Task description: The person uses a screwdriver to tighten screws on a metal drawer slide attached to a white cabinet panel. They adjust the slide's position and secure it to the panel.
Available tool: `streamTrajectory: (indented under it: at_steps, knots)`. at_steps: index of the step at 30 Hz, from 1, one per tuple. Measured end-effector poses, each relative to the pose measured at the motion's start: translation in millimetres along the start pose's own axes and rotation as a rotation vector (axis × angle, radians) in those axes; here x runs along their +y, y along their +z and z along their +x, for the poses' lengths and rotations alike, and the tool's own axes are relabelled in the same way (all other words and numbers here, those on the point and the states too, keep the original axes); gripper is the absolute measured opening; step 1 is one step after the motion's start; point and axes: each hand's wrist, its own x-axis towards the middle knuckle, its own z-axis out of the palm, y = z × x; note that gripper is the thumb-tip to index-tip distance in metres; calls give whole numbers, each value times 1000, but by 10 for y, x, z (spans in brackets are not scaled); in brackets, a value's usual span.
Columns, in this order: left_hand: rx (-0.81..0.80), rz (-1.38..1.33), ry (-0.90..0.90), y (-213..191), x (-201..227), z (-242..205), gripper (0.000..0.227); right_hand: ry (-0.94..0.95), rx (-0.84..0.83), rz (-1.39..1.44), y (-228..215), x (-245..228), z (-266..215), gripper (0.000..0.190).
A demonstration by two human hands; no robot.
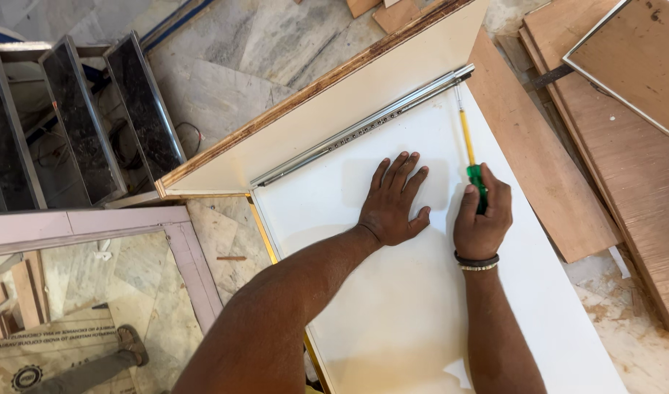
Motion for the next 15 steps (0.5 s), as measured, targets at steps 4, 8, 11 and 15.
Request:
streamTrajectory:
  at_steps: [4,8,11,15]
  knots:
    - [-13,16,-17,3,18,4,74,2,22,-1,-8,-26,5,31]
    - [-4,22,1,5,8,5,73,9,5,-47,-31,-33,-12,30]
    - [1,8,19,11,-17,7,74,-40,-11,-48,-30,-27,0,30]
    - [8,-9,20,7,-22,-2,73,-30,-81,-43,-23,-46,6,30]
